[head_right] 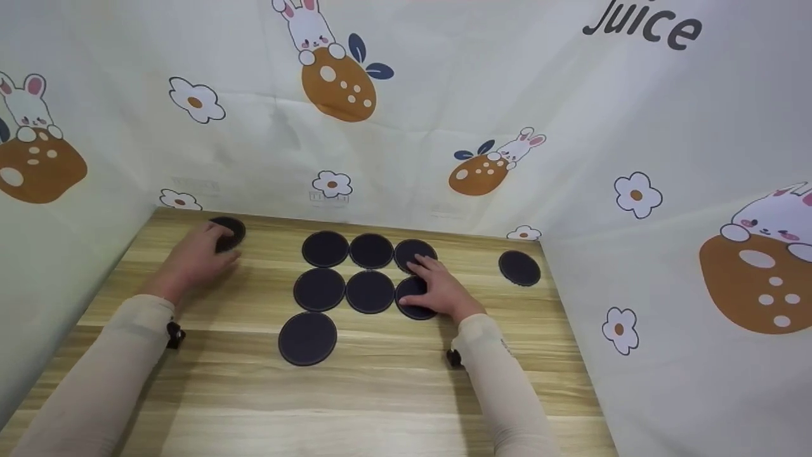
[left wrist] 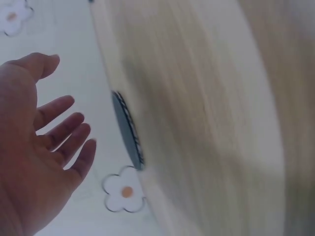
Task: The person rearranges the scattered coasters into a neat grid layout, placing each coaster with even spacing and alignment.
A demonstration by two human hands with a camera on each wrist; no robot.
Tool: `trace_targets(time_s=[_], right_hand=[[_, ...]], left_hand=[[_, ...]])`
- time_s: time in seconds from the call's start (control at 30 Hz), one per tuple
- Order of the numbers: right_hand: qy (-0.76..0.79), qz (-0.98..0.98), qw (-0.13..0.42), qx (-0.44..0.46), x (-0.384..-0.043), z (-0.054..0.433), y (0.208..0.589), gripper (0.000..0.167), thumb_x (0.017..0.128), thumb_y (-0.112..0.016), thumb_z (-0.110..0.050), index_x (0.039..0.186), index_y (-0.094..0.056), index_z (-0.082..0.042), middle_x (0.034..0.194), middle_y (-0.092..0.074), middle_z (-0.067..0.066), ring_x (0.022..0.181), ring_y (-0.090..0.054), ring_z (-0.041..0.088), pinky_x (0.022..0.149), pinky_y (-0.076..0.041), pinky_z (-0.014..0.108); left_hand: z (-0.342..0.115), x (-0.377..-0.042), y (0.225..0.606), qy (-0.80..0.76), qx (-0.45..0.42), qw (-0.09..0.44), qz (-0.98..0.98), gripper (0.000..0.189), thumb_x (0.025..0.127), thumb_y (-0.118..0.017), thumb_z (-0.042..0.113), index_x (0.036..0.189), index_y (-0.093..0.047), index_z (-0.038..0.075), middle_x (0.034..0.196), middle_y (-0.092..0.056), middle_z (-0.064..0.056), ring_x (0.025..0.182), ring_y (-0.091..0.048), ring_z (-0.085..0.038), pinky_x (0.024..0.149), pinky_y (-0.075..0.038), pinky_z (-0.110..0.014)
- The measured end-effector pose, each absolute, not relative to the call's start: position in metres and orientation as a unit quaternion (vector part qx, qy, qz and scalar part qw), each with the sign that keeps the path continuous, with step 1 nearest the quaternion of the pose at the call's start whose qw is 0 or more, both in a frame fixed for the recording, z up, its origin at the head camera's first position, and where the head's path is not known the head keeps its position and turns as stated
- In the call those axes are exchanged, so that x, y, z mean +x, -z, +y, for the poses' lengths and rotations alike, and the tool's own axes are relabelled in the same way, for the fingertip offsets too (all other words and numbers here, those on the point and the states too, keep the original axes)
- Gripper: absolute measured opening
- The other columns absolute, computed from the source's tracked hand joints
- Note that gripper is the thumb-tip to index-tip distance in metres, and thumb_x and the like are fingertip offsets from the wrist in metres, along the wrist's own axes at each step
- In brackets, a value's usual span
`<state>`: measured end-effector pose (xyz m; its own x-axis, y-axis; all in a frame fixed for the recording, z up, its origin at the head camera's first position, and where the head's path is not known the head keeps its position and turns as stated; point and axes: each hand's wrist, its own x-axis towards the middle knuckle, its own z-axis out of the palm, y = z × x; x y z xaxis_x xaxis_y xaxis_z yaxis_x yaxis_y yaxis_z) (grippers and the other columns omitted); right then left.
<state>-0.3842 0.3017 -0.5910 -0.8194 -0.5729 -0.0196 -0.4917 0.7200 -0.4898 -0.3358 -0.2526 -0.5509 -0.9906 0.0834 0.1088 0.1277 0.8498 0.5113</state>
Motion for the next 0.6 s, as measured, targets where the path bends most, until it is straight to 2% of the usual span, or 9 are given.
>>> trace_targets(time_s=[0.2,0.47,0.6], right_hand=[[0.242,0.921,0.078,-0.296,-0.383,0.301,0.591,0.093,0.093,-0.087,-0.053,0.167,-0.05,-0.011,0.18,-0.031,0.015,0.166,-0.021,0.045,0.13,-0.025,0.065],[0.24,0.923,0.084,-0.289,-0.383,0.3,0.589,0.093,0.093,-0.087,-0.054,0.168,-0.049,-0.013,0.18,-0.03,0.014,0.167,-0.02,0.044,0.131,-0.024,0.064],[0.236,0.924,0.085,-0.289,-0.384,0.301,0.588,0.094,0.094,-0.086,-0.056,0.169,-0.048,-0.014,0.181,-0.029,0.013,0.167,-0.02,0.044,0.131,-0.024,0.064]], left_hand=[[-0.265,-0.351,0.558,0.273,-0.01,0.051,-0.96,0.065,0.107,-0.069,0.035,0.151,-0.054,-0.009,0.153,-0.044,-0.036,0.141,-0.047,-0.058,0.119,-0.038,-0.072],[-0.282,-0.37,0.576,0.256,0.033,0.034,-0.965,0.093,0.104,-0.068,0.051,0.163,-0.035,-0.012,0.166,-0.025,-0.044,0.151,-0.03,-0.063,0.121,-0.029,-0.076],[-0.284,-0.373,0.577,0.27,0.04,0.017,-0.962,0.101,0.102,-0.07,0.056,0.166,-0.03,-0.012,0.167,-0.024,-0.045,0.153,-0.027,-0.062,0.122,-0.027,-0.076]])
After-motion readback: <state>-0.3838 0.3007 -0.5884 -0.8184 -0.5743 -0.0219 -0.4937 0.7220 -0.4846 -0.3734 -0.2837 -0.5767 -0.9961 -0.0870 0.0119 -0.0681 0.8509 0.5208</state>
